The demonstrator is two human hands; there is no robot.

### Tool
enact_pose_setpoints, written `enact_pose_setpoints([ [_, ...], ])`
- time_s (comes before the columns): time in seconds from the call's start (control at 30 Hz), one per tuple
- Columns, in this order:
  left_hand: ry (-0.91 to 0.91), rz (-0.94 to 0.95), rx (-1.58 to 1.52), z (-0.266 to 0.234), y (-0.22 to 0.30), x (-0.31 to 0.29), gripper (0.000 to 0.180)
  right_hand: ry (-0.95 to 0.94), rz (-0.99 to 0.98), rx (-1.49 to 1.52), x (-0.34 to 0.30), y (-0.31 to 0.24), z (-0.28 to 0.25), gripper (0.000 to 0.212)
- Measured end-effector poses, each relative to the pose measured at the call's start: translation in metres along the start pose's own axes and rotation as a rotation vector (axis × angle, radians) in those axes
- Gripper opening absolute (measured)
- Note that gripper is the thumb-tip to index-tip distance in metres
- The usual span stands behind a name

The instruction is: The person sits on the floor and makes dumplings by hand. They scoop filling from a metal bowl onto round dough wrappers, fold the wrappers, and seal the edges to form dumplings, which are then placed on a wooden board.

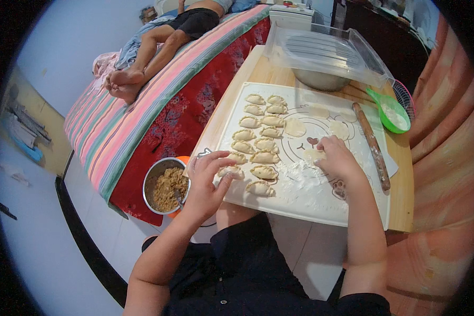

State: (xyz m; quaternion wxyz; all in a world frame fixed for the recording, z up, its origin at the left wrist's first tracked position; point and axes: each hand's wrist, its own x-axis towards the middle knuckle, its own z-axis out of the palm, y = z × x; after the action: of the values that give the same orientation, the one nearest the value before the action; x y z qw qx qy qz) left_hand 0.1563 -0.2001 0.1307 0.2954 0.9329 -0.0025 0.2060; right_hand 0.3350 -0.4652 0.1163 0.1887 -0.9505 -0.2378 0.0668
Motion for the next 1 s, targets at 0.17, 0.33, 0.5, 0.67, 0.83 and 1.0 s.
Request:
enact_pose_setpoints([
  [0.17, 0.108, -0.026, -0.048, -0.018, -0.006, -0.019, 0.022, -0.172, 0.096, 0.115, 0.011, 0.011, -0.003, 0.032],
  [0.33, 0.232, -0.115, -0.224, -0.039, -0.022, -0.043, 0.019, 0.165, 0.177, 0.405, -0.003, -0.004, -0.013, 0.025],
  [0.5, 0.288, -0.463, -0.897, -0.056, -0.047, -0.072, 0.024, 0.133, 0.025, 1.369, -0.022, -0.116, 0.001, 0.018],
  [0.67, 0.21, -0.57, -1.378, -0.049, -0.052, -0.084, 0.044, -0.258, -0.06, 1.798, -0.04, -0.239, 0.095, 0.025],
  [0.83, 0.434, -0.628, -1.216, -0.063, -0.108, -0.113, 0.034, -0.498, 0.028, 1.686, -0.038, -0.305, 0.163, 0.027],
  [1.0, 0.493, -0.722, -1.09, -0.071, -0.149, -0.136, 0.033, -0.507, -0.062, 1.36, -0.006, -0.327, 0.226, 0.022],
])
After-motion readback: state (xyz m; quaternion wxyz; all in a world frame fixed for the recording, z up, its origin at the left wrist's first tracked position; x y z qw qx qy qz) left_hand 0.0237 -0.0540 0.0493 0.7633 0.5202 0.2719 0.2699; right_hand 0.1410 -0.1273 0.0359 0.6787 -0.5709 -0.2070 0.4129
